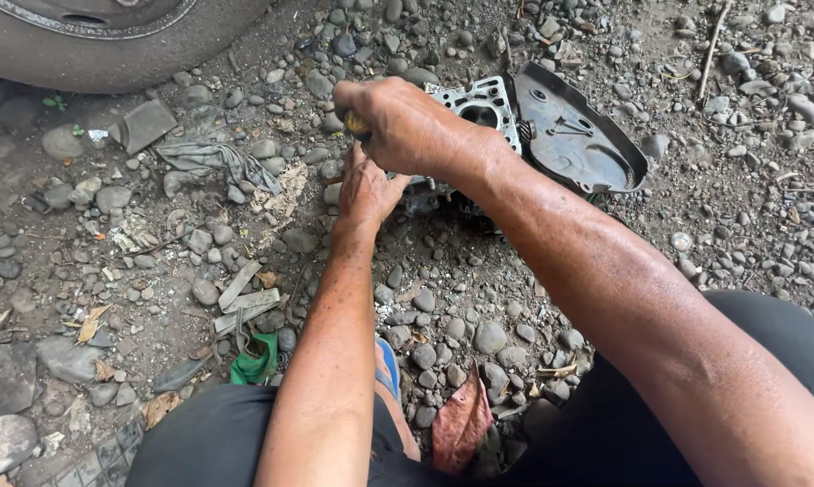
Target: Cleaning and inspecting an engine cylinder head using a screwdriver
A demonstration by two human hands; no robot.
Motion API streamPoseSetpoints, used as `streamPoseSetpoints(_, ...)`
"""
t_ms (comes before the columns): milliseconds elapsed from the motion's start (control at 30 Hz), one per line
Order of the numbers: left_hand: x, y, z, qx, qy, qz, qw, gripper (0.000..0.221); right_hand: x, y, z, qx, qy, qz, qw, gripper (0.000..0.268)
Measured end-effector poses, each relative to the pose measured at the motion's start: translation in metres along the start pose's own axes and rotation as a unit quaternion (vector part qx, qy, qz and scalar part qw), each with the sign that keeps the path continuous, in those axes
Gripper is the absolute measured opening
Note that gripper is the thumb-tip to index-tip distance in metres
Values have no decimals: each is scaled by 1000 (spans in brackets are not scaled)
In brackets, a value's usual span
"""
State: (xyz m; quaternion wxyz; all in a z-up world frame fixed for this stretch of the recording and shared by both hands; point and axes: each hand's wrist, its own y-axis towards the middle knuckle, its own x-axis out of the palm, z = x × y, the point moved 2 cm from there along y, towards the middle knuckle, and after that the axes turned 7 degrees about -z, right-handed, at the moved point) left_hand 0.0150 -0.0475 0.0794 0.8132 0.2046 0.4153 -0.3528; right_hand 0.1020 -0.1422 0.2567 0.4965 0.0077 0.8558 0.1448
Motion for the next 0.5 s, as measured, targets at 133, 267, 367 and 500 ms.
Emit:
streamPoseSetpoints(133,-16,-7,23,-70,-21,-73,995,80,-5,-4,-1,-127,-4,-14,992,32)
streamPoseSetpoints(267,-5,-9,11,-79,-58,-25,995,106,-20,-13,-10,-96,-7,-61,993,40)
streamPoseSetpoints(367,4,-3,3,-81,-92,9,992,111,-32,-21,-10,-35,30,-66,997,27)
streamPoseSetpoints(500,17,2,-13,-28,-127,75,989,120,-44,-26,-8,11,58,-66,996,20)
